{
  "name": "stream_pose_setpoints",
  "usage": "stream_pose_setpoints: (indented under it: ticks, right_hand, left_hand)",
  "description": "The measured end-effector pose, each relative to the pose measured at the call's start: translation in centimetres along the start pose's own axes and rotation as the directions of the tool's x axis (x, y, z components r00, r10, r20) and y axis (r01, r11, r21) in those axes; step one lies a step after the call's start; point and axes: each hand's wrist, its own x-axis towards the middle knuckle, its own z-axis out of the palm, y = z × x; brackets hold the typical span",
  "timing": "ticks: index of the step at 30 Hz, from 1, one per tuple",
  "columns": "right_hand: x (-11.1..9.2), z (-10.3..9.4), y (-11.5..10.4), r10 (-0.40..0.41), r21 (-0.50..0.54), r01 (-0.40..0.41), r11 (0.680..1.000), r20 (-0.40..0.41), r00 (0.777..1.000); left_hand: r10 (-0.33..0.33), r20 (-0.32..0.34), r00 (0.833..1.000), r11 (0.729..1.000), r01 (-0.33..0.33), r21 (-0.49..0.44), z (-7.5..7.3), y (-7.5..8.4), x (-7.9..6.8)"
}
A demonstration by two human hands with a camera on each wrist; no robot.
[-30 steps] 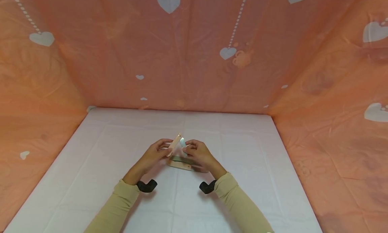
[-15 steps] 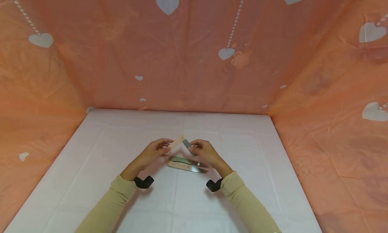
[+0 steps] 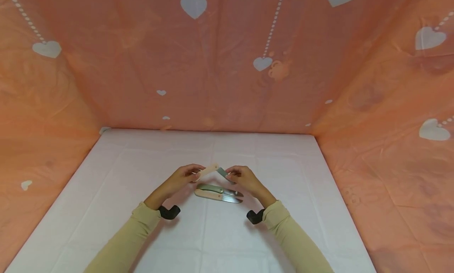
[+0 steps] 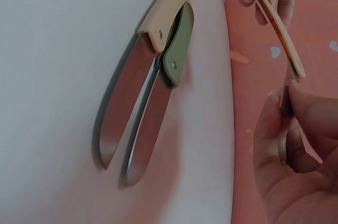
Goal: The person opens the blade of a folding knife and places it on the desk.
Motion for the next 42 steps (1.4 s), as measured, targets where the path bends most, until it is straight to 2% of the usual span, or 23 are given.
stream_pose_setpoints:
  ticks: [8, 15, 20, 26, 28, 33, 36, 42]
  right_hand:
    - [-0.1, -0.5, 0.6, 0.023, 0.009, -0.024, 1.000, 0.022, 0.999]
    - [0.7, -1.1, 2.8, 0.042, 0.022, -0.043, 0.999, 0.053, 0.998]
    - [1.3, -1.6, 4.1, 0.049, 0.018, -0.050, 0.999, 0.082, 0.995]
    - [1.3, -1.8, 3.9, 0.053, 0.010, -0.055, 0.998, 0.120, 0.991]
    - [1.3, -1.8, 4.0, 0.050, 0.009, -0.052, 0.999, 0.133, 0.990]
    - [1.6, -1.8, 4.6, 0.048, -0.010, -0.047, 0.999, 0.134, 0.990]
    - [1.7, -2.0, 4.8, 0.044, -0.016, -0.042, 0.999, 0.137, 0.990]
    - [2.0, -2.2, 5.1, 0.032, -0.016, -0.030, 0.999, 0.171, 0.985]
  left_hand:
    - [-0.043, -0.018, 0.999, 0.999, 0.043, 0.004, -0.1, -2.5, 1.4]
    - [-0.116, 0.016, 0.993, 0.993, 0.117, -0.034, -0.5, -3.4, 2.0]
    - [-0.144, 0.053, 0.988, 0.989, 0.146, -0.034, -0.8, -3.9, 2.4]
    - [-0.152, 0.078, 0.985, 0.988, 0.154, -0.013, -0.9, -3.8, 2.6]
    - [-0.149, 0.095, 0.984, 0.988, 0.152, -0.018, -1.0, -3.3, 2.5]
    - [-0.117, 0.105, 0.988, 0.993, 0.120, -0.025, -1.2, -3.4, 2.9]
    - [-0.106, 0.079, 0.991, 0.994, 0.107, -0.012, -1.2, -4.3, 3.5]
    - [-0.110, 0.053, 0.993, 0.994, 0.110, -0.007, -1.0, -4.6, 4.1]
